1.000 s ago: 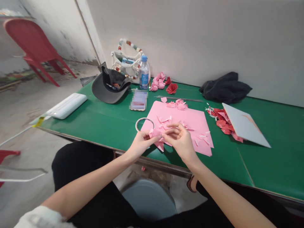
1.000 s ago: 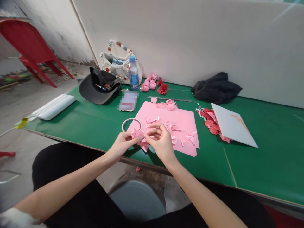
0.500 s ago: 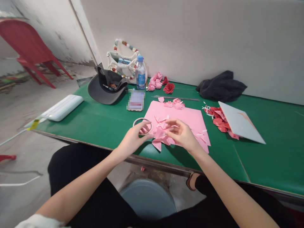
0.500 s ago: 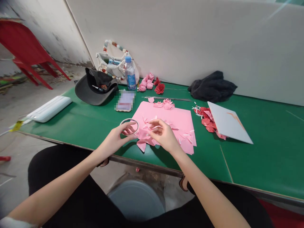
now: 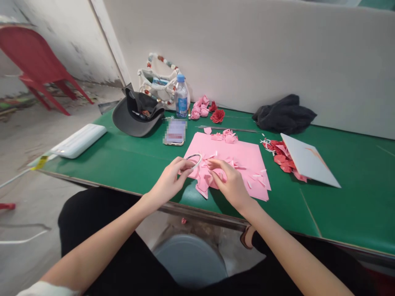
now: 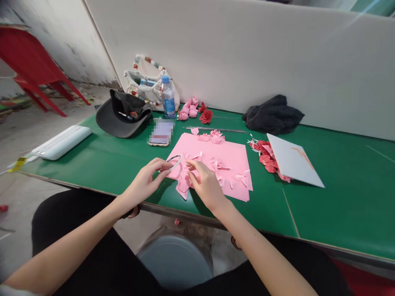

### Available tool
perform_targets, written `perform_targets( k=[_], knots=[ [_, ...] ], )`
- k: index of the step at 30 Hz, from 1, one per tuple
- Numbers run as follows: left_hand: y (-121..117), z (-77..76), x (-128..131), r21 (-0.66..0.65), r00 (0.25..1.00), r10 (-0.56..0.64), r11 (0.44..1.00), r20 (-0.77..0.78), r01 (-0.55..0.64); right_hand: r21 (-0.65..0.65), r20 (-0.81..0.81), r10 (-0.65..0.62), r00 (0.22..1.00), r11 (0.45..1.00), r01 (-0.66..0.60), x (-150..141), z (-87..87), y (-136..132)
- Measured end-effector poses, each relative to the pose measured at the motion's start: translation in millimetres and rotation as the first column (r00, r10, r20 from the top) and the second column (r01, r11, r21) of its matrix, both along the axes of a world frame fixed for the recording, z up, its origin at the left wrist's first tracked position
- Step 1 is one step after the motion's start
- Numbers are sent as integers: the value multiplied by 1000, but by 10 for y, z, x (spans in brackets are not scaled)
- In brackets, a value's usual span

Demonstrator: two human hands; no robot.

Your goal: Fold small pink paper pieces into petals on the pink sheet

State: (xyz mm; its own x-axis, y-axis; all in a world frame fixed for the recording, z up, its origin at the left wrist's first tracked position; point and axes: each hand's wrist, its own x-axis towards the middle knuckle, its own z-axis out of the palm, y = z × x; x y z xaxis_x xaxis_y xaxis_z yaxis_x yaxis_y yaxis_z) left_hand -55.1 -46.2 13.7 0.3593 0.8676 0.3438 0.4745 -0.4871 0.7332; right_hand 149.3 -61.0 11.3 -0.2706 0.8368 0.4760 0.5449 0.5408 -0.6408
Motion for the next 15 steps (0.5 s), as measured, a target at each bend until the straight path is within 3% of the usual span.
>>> perform_targets(
  k=[10,15],
  knots=[
    [-82,8,93,-145,985,-48,987,165,73,114,23,87,996,990,-89,-169,2,-168],
    [-99,-26,110,-132,990,-39,990,138,57,90,-63,-26,998,995,32,-200,-19,-164]
  ],
)
